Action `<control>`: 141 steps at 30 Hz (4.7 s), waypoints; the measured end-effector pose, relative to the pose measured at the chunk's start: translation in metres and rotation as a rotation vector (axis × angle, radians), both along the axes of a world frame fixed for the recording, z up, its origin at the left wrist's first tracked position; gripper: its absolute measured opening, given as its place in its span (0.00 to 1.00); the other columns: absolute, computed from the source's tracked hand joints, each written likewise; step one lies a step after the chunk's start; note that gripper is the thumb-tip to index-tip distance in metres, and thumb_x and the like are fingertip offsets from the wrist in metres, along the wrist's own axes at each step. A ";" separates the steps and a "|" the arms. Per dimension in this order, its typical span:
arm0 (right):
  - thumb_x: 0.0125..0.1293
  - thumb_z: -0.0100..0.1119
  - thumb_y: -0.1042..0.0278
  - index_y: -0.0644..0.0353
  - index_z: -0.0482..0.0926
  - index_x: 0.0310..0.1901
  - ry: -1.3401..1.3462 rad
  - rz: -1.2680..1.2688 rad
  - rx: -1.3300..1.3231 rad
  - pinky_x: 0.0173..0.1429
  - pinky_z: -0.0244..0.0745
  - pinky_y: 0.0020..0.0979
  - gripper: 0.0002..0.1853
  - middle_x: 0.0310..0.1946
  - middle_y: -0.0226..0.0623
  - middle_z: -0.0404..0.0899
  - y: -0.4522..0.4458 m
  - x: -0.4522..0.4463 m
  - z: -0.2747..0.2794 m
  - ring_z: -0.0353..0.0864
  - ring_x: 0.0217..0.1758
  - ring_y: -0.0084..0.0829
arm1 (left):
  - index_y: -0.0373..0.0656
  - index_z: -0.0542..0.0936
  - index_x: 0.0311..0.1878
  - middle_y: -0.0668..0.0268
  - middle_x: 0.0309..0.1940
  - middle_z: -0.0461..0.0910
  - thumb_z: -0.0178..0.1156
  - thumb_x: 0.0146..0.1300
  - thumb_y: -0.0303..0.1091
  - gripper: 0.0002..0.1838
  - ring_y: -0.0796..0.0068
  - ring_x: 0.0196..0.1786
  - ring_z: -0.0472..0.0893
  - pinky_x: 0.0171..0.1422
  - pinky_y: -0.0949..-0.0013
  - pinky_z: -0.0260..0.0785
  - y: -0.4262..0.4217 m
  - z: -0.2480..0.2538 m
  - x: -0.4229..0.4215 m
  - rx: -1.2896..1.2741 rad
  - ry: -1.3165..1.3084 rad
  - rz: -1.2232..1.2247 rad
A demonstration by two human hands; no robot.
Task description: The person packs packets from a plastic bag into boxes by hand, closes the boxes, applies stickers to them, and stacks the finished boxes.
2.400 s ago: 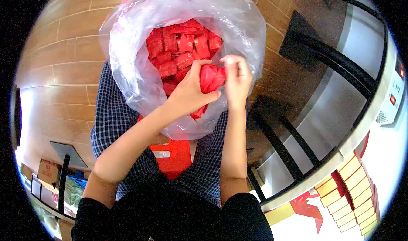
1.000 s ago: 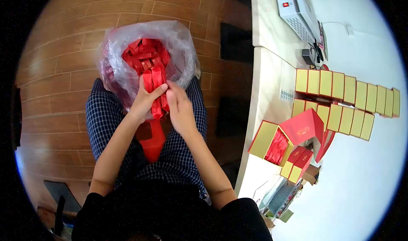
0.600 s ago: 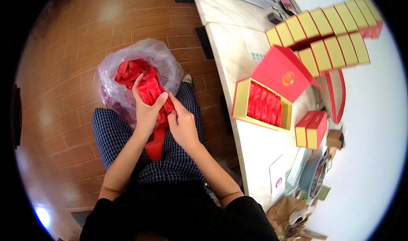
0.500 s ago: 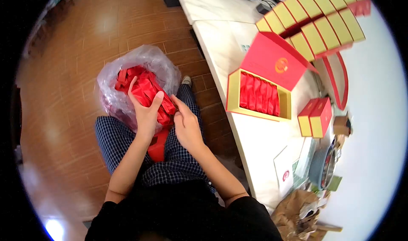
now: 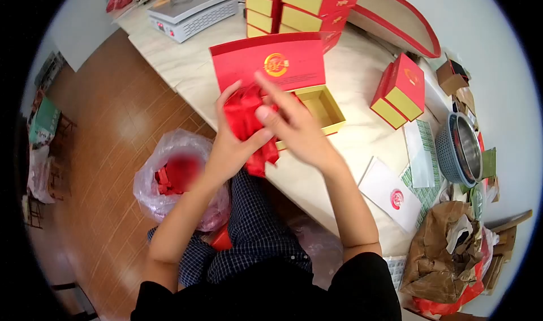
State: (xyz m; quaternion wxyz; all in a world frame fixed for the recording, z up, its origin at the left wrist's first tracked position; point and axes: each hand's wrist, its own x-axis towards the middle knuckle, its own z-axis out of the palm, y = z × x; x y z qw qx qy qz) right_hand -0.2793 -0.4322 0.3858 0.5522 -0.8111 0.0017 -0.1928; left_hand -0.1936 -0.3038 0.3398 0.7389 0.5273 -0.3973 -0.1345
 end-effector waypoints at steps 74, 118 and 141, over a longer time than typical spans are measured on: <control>0.74 0.43 0.58 0.69 0.60 0.67 0.354 -0.380 -0.683 0.70 0.58 0.42 0.27 0.62 0.56 0.68 -0.098 0.037 -0.086 0.66 0.66 0.51 | 0.38 0.52 0.72 0.51 0.71 0.51 0.50 0.72 0.40 0.31 0.57 0.75 0.52 0.77 0.59 0.46 0.040 -0.096 -0.002 0.044 0.197 0.243; 0.41 0.76 0.45 0.57 0.52 0.69 1.220 0.812 -0.764 0.68 0.64 0.49 0.57 0.66 0.55 0.59 0.410 0.290 -0.654 0.61 0.69 0.53 | 0.41 0.74 0.46 0.71 0.36 0.76 0.47 0.72 0.28 0.06 0.84 0.39 0.74 0.43 0.78 0.65 0.326 -0.321 0.133 -0.088 1.450 0.797; 0.53 0.69 0.62 0.56 0.68 0.55 0.946 0.766 -0.603 0.53 0.75 0.46 0.29 0.52 0.48 0.75 0.313 0.266 -0.562 0.78 0.53 0.49 | 0.43 0.77 0.46 0.72 0.35 0.76 0.49 0.71 0.31 0.08 0.84 0.36 0.73 0.42 0.77 0.64 0.317 -0.328 0.139 -0.017 1.363 0.871</control>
